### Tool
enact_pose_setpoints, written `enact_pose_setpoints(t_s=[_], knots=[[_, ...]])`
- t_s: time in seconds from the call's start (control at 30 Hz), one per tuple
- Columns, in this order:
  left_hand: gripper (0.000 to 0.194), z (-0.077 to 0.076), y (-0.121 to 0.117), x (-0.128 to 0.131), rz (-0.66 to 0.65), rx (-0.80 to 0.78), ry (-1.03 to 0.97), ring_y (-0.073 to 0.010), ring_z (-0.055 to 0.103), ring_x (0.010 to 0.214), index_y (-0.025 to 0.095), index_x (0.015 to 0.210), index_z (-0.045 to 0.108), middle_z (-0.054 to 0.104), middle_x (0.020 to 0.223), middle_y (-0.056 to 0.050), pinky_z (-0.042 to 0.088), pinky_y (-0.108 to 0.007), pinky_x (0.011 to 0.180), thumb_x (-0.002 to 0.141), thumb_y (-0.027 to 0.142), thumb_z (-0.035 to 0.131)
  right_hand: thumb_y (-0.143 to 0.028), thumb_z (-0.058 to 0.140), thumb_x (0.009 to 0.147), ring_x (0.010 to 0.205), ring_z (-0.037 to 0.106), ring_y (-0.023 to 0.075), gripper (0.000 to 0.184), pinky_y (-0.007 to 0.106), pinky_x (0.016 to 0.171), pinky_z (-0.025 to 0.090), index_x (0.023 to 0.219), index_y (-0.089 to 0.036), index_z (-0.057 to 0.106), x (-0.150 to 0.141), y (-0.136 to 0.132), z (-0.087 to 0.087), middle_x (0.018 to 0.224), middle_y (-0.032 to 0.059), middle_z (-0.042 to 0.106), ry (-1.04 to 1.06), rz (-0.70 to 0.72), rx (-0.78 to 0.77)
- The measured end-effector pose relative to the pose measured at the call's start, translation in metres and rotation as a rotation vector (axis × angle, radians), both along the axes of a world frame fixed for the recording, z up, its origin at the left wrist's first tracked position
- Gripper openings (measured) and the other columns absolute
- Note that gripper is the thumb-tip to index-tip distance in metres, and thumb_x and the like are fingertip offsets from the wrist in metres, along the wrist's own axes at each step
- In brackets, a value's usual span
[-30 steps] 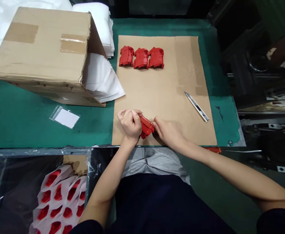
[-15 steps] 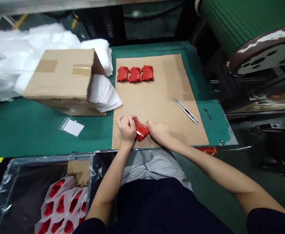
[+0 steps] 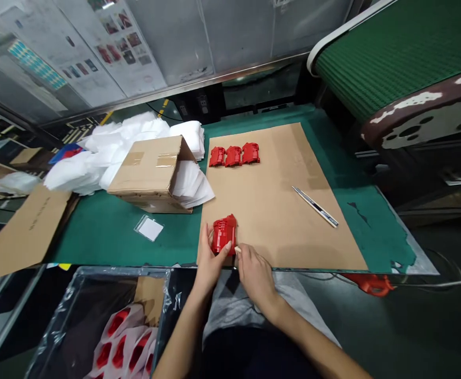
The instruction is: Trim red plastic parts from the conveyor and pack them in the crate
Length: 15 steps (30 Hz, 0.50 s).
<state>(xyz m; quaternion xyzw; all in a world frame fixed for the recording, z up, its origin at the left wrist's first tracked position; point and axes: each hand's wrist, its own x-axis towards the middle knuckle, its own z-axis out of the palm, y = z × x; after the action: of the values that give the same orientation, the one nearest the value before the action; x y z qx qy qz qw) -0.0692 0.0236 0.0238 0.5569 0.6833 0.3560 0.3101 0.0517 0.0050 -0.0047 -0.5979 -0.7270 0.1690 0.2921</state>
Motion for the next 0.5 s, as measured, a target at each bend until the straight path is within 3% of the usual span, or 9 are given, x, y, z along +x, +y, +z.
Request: enact_pose_setpoints(t_s=[0.1, 0.2, 0.27, 0.33, 0.43, 0.5], knots=[[0.076, 0.015, 0.0, -0.002, -0.325, 0.093, 0.392, -0.0276, 0.04, 0.142, 0.03, 0.15, 0.023, 0.037, 0.155, -0.015, 0.038, -0.049, 0.114, 0.084, 0.007, 0.052, -0.025, 0.028, 0.101, 0.079, 0.069, 0.0213, 0.03, 0.032, 0.069, 0.052, 0.104, -0.018, 0.057, 0.025, 0.002, 0.0, 0.094, 0.0113, 0.071, 0.154, -0.013, 0.029], [0.075, 0.019, -0.008, 0.011, -0.56, 0.152, 0.706, -0.0271, 0.037, 0.143, 0.03, 0.15, 0.028, 0.04, 0.153, -0.014, 0.032, -0.055, 0.116, 0.083, -0.001, 0.041, -0.033, 0.032, 0.101, 0.085, 0.069, 0.0218, 0.029, 0.031, 0.07, 0.052, 0.109, -0.018, 0.056, 0.055, 0.009, 0.001, 0.1, 0.0116, 0.071, 0.263, -0.138, 0.002], [0.073, 0.019, -0.011, 0.025, -0.555, 0.152, 0.768, -0.0282, 0.039, 0.142, 0.024, 0.151, 0.023, 0.043, 0.15, -0.018, 0.031, -0.059, 0.115, 0.085, 0.004, 0.047, -0.037, 0.033, 0.101, 0.088, 0.067, 0.0219, 0.03, 0.032, 0.072, 0.052, 0.109, -0.019, 0.056, 0.068, 0.017, 0.002, 0.101, 0.0112, 0.07, 0.304, -0.182, -0.023], [0.074, 0.021, -0.006, 0.036, -0.461, 0.114, 0.775, -0.0302, 0.044, 0.137, 0.018, 0.151, 0.023, 0.048, 0.145, -0.021, 0.03, -0.062, 0.114, 0.086, 0.015, 0.058, -0.036, 0.03, 0.101, 0.089, 0.066, 0.021, 0.031, 0.032, 0.075, 0.052, 0.104, -0.02, 0.056, 0.071, 0.028, 0.003, 0.099, 0.0098, 0.068, 0.325, -0.145, -0.019], [0.081, 0.03, 0.016, 0.044, -0.319, 0.002, 0.836, -0.0352, 0.051, 0.127, 0.009, 0.144, 0.035, 0.056, 0.132, -0.023, 0.028, -0.066, 0.113, 0.077, 0.032, 0.075, -0.029, 0.024, 0.101, 0.086, 0.063, 0.0202, 0.033, 0.032, 0.076, 0.05, 0.1, -0.02, 0.055, 0.061, 0.047, 0.004, 0.093, 0.0086, 0.065, 0.261, -0.031, 0.027], [0.083, 0.037, 0.034, 0.044, -0.337, -0.088, 0.902, -0.0379, 0.053, 0.122, 0.007, 0.135, 0.046, 0.058, 0.127, -0.024, 0.026, -0.068, 0.112, 0.068, 0.039, 0.082, -0.025, 0.024, 0.099, 0.083, 0.06, 0.0215, 0.034, 0.033, 0.074, 0.049, 0.1, -0.019, 0.057, 0.051, 0.057, 0.003, 0.091, 0.0095, 0.063, 0.19, 0.039, 0.059]])
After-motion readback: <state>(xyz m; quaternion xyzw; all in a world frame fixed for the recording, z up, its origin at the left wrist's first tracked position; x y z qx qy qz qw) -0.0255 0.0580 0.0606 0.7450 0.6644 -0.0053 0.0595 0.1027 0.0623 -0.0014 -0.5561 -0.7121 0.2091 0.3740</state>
